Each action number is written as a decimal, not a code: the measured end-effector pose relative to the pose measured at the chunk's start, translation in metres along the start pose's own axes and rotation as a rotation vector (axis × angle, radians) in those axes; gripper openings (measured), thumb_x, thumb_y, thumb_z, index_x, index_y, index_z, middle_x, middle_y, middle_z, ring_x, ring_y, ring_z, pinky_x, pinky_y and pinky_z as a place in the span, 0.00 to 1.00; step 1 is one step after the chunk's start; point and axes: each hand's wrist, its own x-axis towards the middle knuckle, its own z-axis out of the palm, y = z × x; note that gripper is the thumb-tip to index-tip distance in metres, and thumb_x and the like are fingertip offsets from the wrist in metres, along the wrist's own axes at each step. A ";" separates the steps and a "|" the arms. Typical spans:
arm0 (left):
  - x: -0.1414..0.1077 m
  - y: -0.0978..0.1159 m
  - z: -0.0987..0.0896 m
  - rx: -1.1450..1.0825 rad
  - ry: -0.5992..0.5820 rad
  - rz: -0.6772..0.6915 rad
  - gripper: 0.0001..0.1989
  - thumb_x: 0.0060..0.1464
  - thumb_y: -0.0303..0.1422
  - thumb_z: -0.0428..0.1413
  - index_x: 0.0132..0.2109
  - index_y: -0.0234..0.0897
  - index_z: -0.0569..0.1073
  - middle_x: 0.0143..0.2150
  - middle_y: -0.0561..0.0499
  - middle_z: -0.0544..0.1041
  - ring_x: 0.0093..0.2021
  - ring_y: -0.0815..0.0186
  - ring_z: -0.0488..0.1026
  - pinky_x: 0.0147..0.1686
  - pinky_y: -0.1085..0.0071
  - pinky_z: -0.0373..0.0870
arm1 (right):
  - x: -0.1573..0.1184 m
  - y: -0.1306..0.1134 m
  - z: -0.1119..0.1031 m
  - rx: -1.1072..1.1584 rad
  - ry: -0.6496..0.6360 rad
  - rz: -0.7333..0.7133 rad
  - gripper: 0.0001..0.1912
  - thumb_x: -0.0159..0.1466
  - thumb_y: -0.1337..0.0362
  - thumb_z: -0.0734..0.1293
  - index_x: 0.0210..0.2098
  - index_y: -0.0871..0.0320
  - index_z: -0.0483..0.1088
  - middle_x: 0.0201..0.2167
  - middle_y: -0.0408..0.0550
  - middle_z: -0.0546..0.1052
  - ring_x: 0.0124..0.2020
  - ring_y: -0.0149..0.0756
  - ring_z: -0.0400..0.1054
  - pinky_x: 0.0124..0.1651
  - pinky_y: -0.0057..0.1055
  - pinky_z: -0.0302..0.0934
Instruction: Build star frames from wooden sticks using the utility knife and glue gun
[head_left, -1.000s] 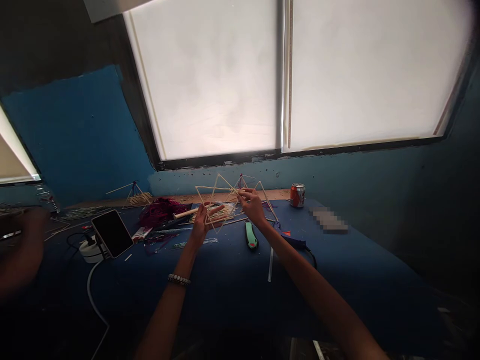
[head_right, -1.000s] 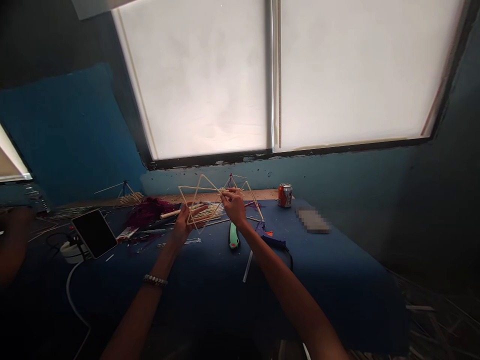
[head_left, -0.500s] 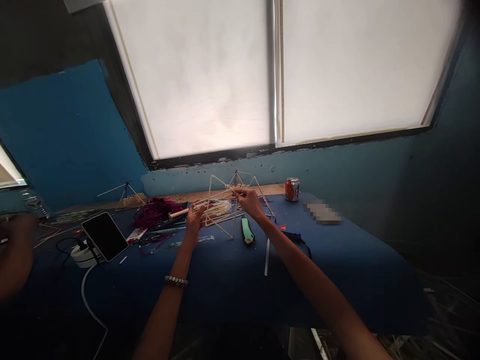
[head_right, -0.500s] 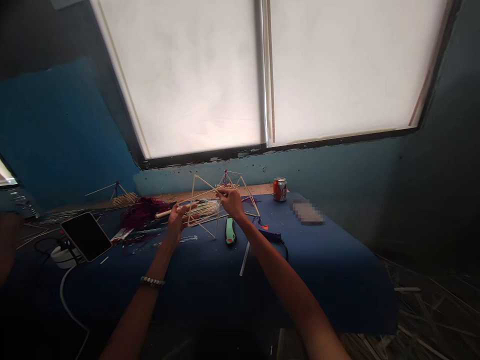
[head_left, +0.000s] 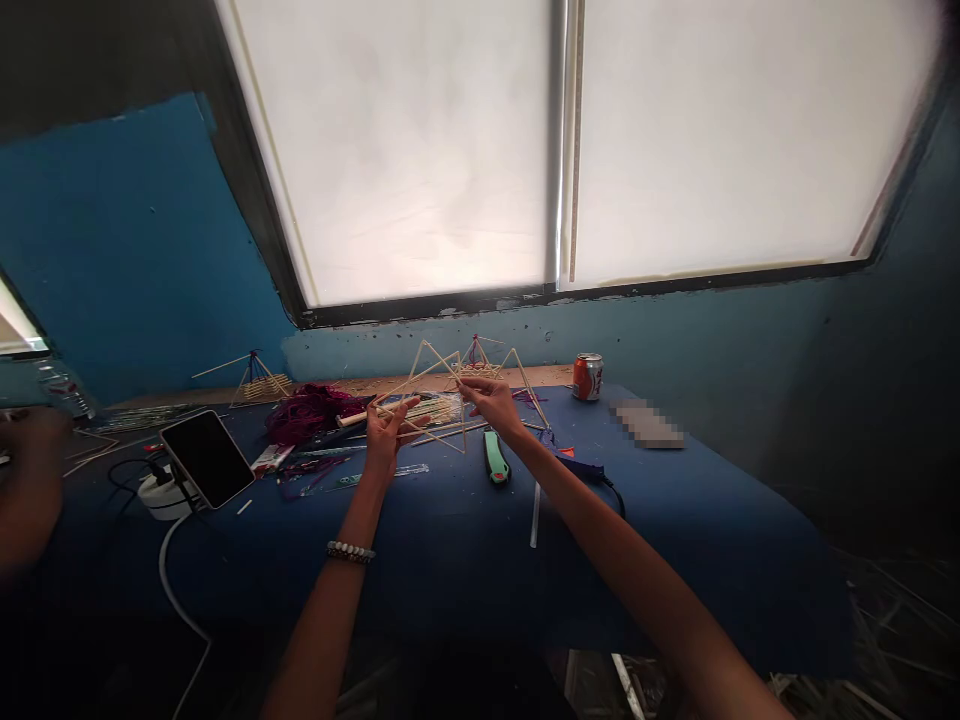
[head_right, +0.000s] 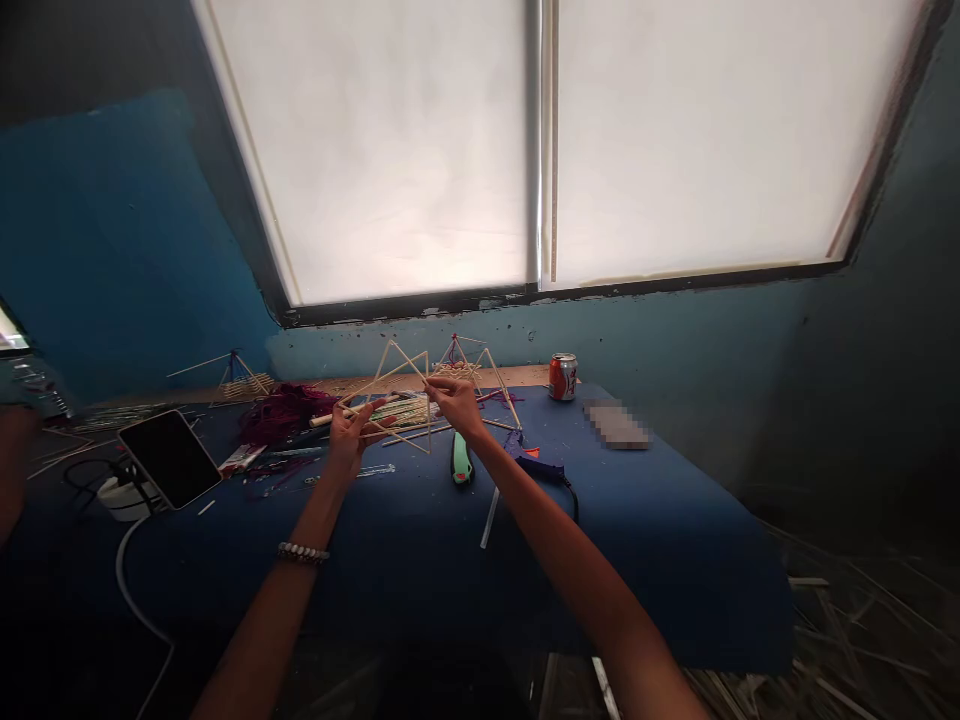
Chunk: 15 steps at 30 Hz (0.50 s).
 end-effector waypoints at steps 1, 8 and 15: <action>0.000 0.001 0.000 -0.023 -0.004 0.007 0.31 0.51 0.40 0.67 0.56 0.45 0.58 0.52 0.43 0.81 0.40 0.55 0.83 0.34 0.66 0.82 | -0.001 0.001 0.001 0.037 -0.012 0.026 0.16 0.58 0.55 0.73 0.41 0.59 0.81 0.39 0.53 0.83 0.38 0.44 0.77 0.25 0.31 0.71; 0.006 0.000 -0.006 -0.077 -0.023 0.022 0.24 0.52 0.40 0.66 0.51 0.41 0.66 0.51 0.43 0.81 0.45 0.53 0.82 0.36 0.67 0.81 | -0.007 -0.006 -0.002 0.104 -0.040 0.088 0.17 0.54 0.54 0.76 0.37 0.58 0.76 0.40 0.53 0.82 0.42 0.42 0.77 0.30 0.28 0.71; 0.006 -0.001 -0.007 0.084 0.045 0.021 0.28 0.51 0.44 0.67 0.54 0.40 0.65 0.44 0.42 0.84 0.37 0.54 0.84 0.29 0.69 0.80 | -0.007 -0.012 -0.008 0.142 -0.052 0.106 0.21 0.54 0.58 0.77 0.42 0.58 0.70 0.41 0.54 0.82 0.40 0.40 0.77 0.30 0.28 0.69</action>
